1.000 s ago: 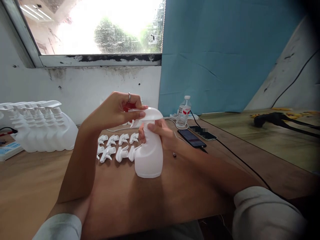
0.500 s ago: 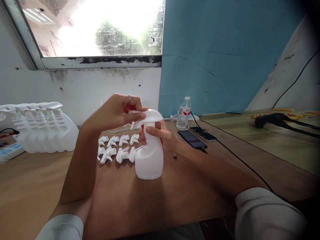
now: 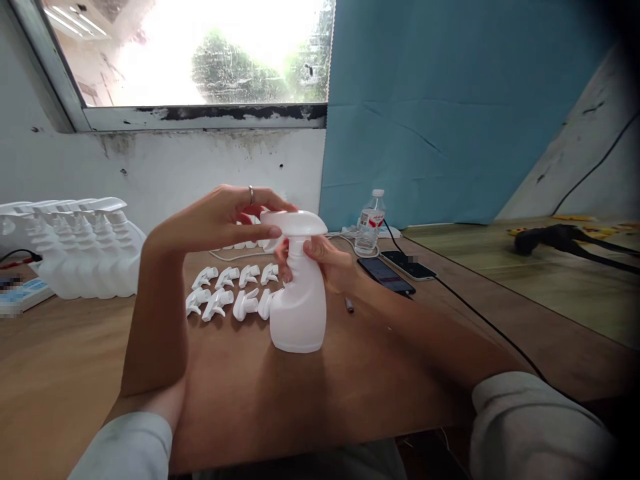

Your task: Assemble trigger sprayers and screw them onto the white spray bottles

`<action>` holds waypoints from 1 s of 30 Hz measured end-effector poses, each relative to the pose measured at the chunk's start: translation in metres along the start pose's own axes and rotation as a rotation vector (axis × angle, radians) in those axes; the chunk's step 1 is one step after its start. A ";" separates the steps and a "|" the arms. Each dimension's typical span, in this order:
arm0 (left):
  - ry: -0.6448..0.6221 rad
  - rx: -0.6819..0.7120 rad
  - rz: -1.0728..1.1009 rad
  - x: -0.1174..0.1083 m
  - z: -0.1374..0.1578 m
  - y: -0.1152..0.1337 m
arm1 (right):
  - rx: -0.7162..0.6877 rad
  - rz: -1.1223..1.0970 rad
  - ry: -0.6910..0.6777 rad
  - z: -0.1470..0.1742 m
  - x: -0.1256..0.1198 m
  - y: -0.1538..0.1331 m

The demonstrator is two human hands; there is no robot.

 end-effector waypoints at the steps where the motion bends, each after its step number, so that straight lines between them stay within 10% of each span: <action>1: -0.033 -0.014 -0.021 -0.006 0.004 -0.004 | 0.030 0.039 -0.015 -0.001 -0.001 -0.002; 13: -0.213 -0.674 -0.197 -0.060 0.060 -0.047 | 0.181 0.235 0.015 -0.001 0.003 -0.009; 25: -0.036 0.016 -0.174 -0.004 0.000 -0.008 | 0.220 0.164 -0.052 -0.002 0.009 -0.010; 30: 0.006 0.055 -0.169 0.001 -0.004 0.001 | 0.261 0.327 -0.102 0.000 -0.003 -0.014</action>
Point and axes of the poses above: each hand's wrist, its own z-axis away from the middle knuckle, its own x-axis out of the palm, y = z × x, the point moved 2 cm from there along -z, towards the middle knuckle, and after that the axes turned 6 degrees about z, right-handed, at the moved point
